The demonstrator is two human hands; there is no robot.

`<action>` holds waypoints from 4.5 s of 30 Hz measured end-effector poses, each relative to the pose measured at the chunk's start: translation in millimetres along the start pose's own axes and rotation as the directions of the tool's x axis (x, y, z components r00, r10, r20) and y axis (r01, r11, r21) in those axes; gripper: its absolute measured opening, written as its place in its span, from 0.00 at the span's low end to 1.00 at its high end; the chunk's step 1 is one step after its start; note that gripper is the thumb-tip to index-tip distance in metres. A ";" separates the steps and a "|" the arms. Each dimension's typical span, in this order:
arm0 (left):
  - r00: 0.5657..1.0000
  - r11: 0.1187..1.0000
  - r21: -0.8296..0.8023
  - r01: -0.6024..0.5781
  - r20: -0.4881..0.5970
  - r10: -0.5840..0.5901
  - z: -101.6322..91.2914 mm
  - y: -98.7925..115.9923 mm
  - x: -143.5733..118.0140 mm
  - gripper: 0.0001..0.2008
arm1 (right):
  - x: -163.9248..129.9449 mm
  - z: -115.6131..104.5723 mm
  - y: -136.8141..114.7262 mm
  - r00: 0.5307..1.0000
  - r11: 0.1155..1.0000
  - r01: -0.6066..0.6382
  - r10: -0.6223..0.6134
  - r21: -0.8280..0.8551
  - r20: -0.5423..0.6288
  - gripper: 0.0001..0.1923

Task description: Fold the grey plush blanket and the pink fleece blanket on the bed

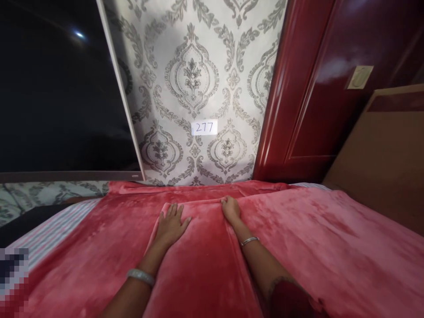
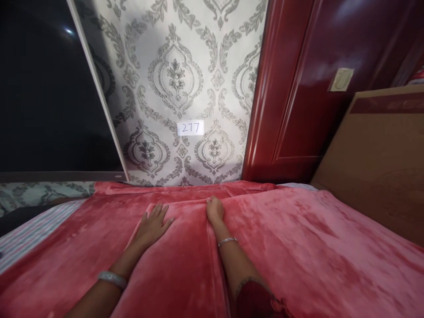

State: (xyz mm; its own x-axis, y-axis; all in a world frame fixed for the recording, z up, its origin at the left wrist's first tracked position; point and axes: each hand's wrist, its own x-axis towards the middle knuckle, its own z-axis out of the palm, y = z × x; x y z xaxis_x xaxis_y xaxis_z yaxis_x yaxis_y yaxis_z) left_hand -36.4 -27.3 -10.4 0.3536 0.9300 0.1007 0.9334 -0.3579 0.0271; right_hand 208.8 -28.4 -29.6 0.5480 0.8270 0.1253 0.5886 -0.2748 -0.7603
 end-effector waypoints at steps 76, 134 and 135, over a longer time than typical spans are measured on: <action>0.897 0.891 -0.170 -0.421 0.070 0.437 -15.2 19.9 -203.6 0.37 | -211.5 -79.0 15.4 0.806 0.807 0.500 -0.302 -0.314 0.509 0.41; 0.989 0.949 -0.294 0.111 0.127 -0.077 -26.7 -6.4 8.9 0.35 | -56.0 -39.0 -19.5 0.888 0.866 0.351 -0.185 -0.357 0.422 0.35; 0.989 0.945 -0.308 0.106 0.129 -0.069 -32.1 -7.8 3.7 0.36 | -63.0 -45.8 -20.8 0.890 0.871 0.345 -0.186 -0.349 0.417 0.36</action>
State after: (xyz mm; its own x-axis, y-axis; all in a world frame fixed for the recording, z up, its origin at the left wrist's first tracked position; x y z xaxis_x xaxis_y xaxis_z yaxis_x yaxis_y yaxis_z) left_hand -44.3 -23.9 21.6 0.2930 0.9556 -0.0305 0.9012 -0.2654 0.3428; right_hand 189.2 -97.3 7.5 0.1302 0.9914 -0.0135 0.9093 -0.1248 -0.3969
